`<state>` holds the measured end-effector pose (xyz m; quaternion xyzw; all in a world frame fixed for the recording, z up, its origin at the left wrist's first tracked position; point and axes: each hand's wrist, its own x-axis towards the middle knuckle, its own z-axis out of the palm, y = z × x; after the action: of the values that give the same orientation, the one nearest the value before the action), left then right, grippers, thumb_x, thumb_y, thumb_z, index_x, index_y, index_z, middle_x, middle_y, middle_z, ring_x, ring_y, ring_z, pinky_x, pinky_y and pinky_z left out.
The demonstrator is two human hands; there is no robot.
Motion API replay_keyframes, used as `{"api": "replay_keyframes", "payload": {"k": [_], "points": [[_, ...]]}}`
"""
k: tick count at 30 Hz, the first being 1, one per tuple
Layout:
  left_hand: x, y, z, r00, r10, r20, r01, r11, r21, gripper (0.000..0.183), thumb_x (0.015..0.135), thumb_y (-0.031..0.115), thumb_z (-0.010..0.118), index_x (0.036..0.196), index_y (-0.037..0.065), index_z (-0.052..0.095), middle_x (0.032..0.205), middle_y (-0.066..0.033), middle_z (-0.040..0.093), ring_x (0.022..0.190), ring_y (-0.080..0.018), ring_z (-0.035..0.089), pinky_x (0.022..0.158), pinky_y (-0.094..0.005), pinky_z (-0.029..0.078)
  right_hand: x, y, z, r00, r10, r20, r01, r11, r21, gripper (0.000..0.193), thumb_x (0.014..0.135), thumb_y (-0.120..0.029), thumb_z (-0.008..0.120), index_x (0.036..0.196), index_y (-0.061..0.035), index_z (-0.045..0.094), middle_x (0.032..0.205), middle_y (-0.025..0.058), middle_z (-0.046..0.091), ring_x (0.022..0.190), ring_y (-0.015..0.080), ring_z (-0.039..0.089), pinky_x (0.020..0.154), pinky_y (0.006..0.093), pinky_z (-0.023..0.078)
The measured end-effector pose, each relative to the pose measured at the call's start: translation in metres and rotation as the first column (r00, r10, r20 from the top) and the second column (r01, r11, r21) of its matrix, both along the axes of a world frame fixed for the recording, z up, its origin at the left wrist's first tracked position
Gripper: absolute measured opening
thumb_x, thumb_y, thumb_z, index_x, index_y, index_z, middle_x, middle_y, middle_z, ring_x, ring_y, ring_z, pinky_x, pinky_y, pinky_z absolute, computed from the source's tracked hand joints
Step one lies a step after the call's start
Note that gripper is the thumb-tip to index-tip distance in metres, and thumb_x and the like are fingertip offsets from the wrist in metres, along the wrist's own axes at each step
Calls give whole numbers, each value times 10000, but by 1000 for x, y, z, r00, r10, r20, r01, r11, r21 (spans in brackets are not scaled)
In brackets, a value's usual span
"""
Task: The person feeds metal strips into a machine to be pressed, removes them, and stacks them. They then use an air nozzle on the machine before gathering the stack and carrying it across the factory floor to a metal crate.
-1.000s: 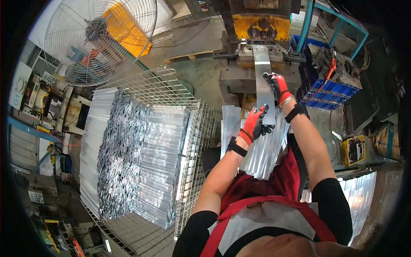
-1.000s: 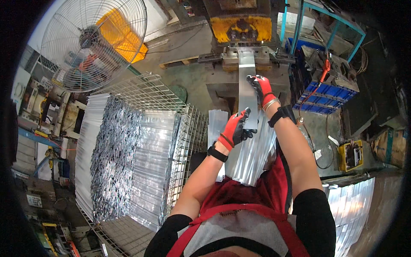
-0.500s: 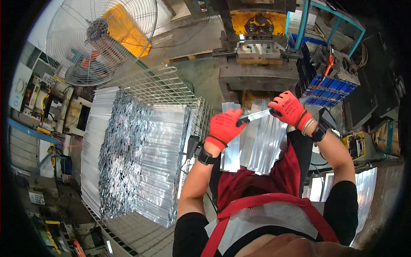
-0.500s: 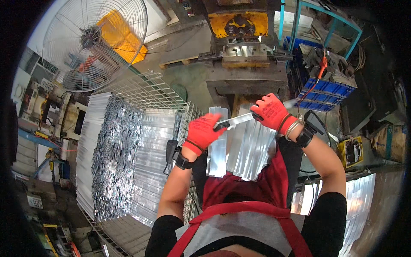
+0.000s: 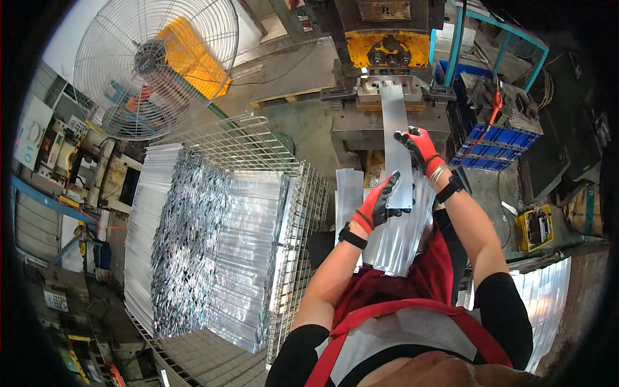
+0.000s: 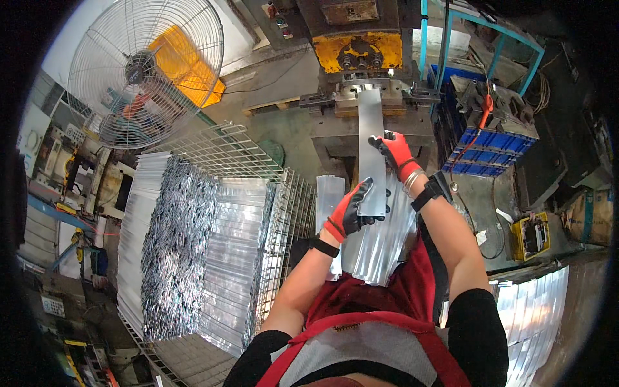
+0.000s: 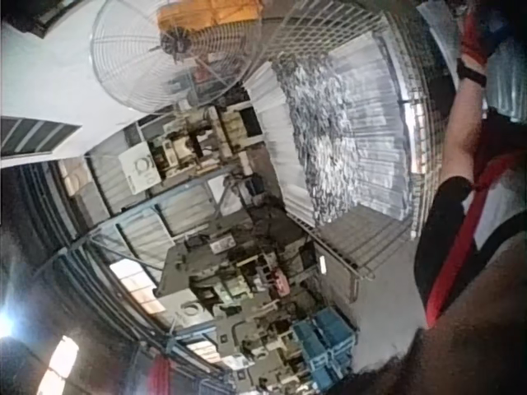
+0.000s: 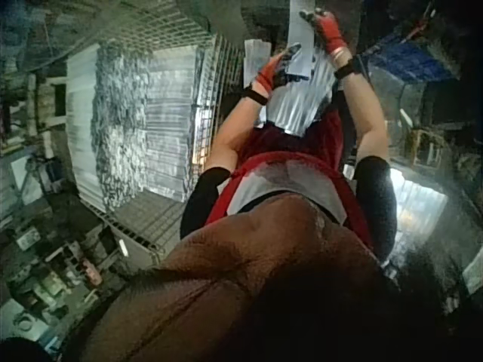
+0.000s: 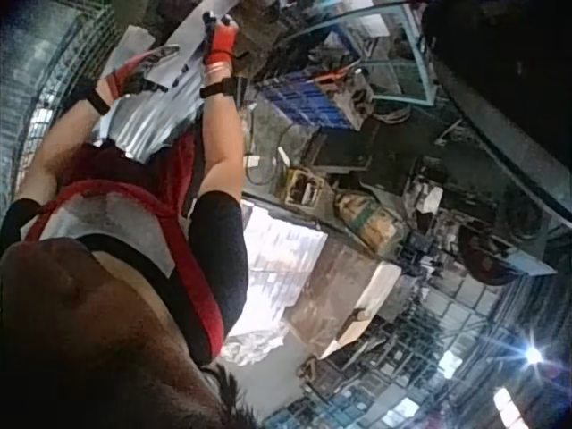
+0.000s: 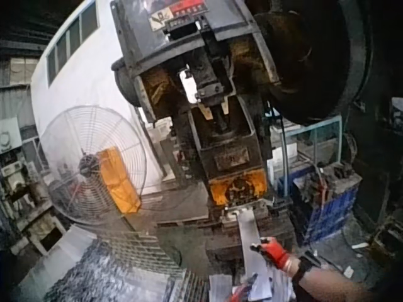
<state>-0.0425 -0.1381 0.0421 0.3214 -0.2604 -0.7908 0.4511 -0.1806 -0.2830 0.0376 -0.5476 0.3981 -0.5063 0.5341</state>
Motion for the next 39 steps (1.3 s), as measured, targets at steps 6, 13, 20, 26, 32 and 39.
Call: {"api": "replay_keyframes", "payload": {"k": [6, 13, 20, 26, 32, 39], "points": [[0, -30, -9, 1000, 15, -2, -15, 996, -89, 381, 895, 366, 396, 1011, 30, 532, 837, -114, 607, 640, -196, 611, 465, -282, 506, 8, -18, 0, 963, 54, 264, -95, 985, 147, 148, 758, -162, 605, 709, -22, 603, 659, -19, 571, 572, 69, 506, 525, 224, 409], [-5, -43, -23, 984, 172, 48, -173, 985, 15, 270, 858, 292, 488, 940, 48, 570, 781, -88, 614, 572, -171, 603, 465, -290, 503, 6, -16, 11, 953, 89, 291, -155, 965, 210, 94, 773, -139, 585, 750, -50, 606, 697, -1, 576, 587, 94, 530, 529, 248, 436], [-6, -39, -11, 986, 164, 4, -164, 986, 9, 263, 852, 282, 495, 909, 39, 576, 776, -97, 617, 600, -171, 609, 484, -288, 507, 3, -21, 7, 936, 70, 345, -177, 941, 289, 69, 738, -126, 610, 729, -59, 597, 662, -3, 559, 573, 93, 514, 519, 257, 430], [-12, -42, -16, 982, 160, 99, -162, 987, 15, 306, 843, 320, 510, 877, 23, 575, 732, -97, 612, 548, -178, 600, 456, -286, 497, -2, -24, 1, 945, 68, 320, -147, 962, 229, 111, 737, -165, 637, 736, -61, 599, 666, 8, 568, 575, 102, 529, 519, 261, 434], [0, -37, -24, 967, 226, 118, -231, 972, 36, 317, 839, 333, 515, 892, 25, 567, 725, -104, 606, 541, -187, 597, 429, -289, 483, 14, -6, 26, 978, 96, 186, -165, 901, 402, 99, 747, -157, 615, 751, -59, 598, 745, 31, 599, 669, 122, 557, 604, 263, 447], [-6, -35, -22, 996, 21, -82, -31, 992, -126, 269, 863, 255, 479, 1026, 45, 524, 836, -111, 612, 636, -195, 617, 509, -323, 509, -6, -18, 2, 989, 80, 126, -95, 989, 117, 167, 801, -171, 549, 846, -28, 622, 829, 12, 613, 762, 104, 556, 694, 248, 438]]}}
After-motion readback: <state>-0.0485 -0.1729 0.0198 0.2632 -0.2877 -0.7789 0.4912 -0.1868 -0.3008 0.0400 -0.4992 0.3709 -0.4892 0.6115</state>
